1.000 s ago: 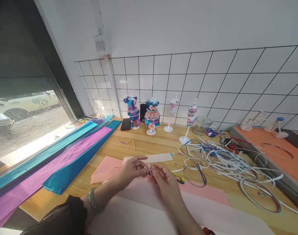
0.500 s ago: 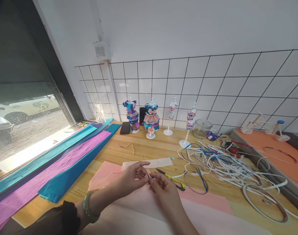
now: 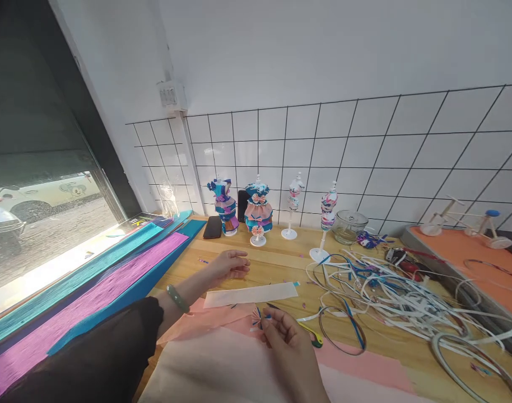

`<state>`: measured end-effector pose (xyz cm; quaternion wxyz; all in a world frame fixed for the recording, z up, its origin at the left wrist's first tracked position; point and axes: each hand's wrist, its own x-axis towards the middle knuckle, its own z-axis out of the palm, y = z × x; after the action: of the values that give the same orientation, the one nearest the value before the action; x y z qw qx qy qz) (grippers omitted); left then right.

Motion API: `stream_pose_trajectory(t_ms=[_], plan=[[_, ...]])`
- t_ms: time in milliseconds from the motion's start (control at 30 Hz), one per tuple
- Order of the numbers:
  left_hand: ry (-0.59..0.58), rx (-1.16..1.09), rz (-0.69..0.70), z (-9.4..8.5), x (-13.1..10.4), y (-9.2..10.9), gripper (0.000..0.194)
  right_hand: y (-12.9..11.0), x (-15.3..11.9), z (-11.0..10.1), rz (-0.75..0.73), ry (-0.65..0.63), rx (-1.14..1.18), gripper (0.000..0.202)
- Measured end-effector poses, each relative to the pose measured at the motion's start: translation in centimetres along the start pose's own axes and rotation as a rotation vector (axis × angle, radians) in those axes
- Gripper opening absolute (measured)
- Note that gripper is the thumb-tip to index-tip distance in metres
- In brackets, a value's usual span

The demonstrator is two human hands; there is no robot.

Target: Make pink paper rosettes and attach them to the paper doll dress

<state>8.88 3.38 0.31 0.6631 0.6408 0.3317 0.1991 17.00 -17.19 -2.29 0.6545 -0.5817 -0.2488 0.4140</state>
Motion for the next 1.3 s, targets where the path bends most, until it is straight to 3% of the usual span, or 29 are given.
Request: stream_pose_trajectory(t_ms=[233, 500, 600, 767, 1000, 1300], plan=[[0.201, 0.254, 0.122, 0.6, 7.1, -1.5, 0.030, 1.0, 0.1, 0.0, 0.011, -0.038, 0.048, 0.037], [0.196, 0.659, 0.210, 1.3, 11.8, -1.1, 0.031, 1.9, 0.4, 0.4, -0.083, -0.015, 0.045, 0.037], [0.196, 0.779, 0.227, 1.2, 12.7, -1.0, 0.033, 1.4, 0.2, 0.7, -0.104, 0.049, 0.034, 0.041], [0.189, 0.940, 0.321, 1.0, 13.5, -1.1, 0.026, 0.0, 0.0, 1.0, -0.076, 0.007, -0.013, 0.042], [0.206, 1.125, 0.369, 1.8, 13.8, -0.7, 0.034, -1.0, 0.0, 1.2, -0.077, 0.048, -0.020, 0.045], [0.172, 1.096, 0.316, 0.8, 12.7, -0.5, 0.039, -0.8, -0.1, 1.0, -0.093, 0.024, -0.033, 0.046]])
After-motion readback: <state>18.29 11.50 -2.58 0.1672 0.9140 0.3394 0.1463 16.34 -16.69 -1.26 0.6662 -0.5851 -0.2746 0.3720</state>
